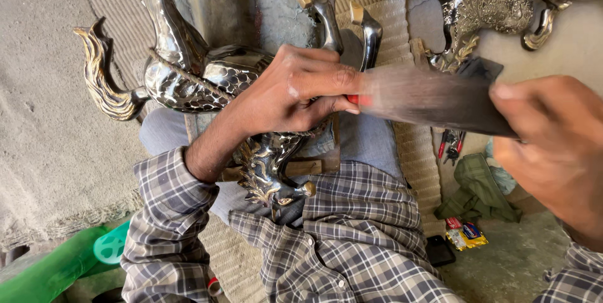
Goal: The person uses a hammer and a small red-handled tool to strike and shape a silver-colored metal sculpture of a mythical creature. They repeatedly reposition the tool and hammer different areas of the sculpture's body and neck.
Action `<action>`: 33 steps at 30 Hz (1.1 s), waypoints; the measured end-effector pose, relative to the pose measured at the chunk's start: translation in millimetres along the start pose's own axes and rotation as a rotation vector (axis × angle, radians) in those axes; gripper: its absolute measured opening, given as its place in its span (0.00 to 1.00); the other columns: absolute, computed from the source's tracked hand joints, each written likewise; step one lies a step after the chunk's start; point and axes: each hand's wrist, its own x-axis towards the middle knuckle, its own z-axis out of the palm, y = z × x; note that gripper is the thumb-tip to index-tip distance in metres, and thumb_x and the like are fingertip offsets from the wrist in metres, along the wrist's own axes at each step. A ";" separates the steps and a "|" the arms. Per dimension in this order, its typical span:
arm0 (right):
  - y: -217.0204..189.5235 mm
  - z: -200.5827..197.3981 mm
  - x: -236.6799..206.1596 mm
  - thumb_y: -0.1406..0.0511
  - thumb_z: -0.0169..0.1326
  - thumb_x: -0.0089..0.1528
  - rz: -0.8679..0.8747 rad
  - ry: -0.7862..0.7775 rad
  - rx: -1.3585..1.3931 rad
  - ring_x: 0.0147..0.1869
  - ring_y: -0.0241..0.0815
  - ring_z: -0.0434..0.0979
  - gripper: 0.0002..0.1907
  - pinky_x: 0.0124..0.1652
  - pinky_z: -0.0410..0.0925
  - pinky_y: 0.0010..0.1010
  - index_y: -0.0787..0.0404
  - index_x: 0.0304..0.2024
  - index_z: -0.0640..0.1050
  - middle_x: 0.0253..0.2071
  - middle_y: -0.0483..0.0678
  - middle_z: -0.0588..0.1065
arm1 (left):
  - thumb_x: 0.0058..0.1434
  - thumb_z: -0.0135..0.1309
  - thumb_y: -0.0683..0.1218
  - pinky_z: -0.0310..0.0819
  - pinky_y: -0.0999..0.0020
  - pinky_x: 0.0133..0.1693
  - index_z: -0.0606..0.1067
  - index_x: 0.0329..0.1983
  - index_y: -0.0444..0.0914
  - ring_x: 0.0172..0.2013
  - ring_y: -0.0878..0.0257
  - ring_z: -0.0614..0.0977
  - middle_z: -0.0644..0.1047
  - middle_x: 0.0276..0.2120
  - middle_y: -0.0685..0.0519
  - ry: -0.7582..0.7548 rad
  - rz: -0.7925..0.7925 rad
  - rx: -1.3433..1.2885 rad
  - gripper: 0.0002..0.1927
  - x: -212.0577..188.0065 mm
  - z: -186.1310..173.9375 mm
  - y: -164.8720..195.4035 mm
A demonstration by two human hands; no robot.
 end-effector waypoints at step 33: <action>20.6 34.6 34.1 0.76 0.65 0.55 -0.051 0.050 0.002 0.36 0.52 0.78 0.46 0.33 0.70 0.40 0.53 0.73 0.64 0.42 0.55 0.76 | 0.70 0.57 0.30 0.88 0.69 0.47 0.66 0.69 0.37 0.55 0.58 0.88 0.78 0.61 0.46 0.155 -0.376 -0.265 0.27 -9.8 -1.2 24.4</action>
